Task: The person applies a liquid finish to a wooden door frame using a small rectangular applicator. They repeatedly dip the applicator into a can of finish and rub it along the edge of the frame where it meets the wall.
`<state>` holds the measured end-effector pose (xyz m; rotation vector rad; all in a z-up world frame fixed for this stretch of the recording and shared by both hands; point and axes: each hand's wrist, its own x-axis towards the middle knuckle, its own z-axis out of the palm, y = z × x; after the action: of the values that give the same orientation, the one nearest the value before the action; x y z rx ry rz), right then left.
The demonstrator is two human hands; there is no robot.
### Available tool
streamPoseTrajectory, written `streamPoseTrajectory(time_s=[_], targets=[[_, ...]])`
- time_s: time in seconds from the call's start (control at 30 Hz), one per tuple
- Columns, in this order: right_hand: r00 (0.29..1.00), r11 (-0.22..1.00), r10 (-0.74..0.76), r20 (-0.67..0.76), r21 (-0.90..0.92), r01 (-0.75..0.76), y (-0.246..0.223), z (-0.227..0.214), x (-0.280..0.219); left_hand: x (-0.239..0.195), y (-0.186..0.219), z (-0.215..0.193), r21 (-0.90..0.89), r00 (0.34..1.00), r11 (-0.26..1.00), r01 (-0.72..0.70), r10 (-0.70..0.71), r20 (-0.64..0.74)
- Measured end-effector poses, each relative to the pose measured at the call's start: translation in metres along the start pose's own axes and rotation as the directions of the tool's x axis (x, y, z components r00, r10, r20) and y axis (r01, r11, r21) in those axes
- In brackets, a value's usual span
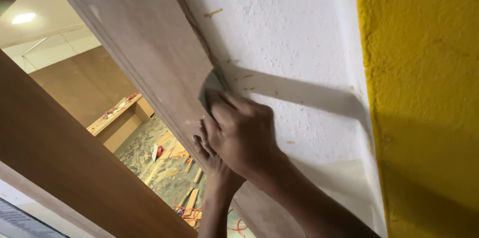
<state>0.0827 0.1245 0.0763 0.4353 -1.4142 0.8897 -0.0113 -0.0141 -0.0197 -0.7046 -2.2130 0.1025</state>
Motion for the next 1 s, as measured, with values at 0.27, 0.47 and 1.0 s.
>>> streamPoseTrajectory(time_s=[0.27,0.47,1.0], targets=[[0.956,0.921,0.291,-0.027,0.279,-0.272,0.014,-0.059,-0.002,0.005,0.005,-0.017,-0.091,0.970,0.979,0.184,-0.166,0.177],[0.945,0.865,0.326,0.006,0.401,-0.301,0.070,-0.044,0.021,0.008,0.008,-0.021,-0.054,0.963,0.979,0.199,-0.185,0.198],[0.953,0.878,0.292,0.084,0.371,-0.302,0.071,-0.029,0.024,0.008,0.008,-0.021,-0.045,0.965,0.982,0.184,-0.171,0.201]])
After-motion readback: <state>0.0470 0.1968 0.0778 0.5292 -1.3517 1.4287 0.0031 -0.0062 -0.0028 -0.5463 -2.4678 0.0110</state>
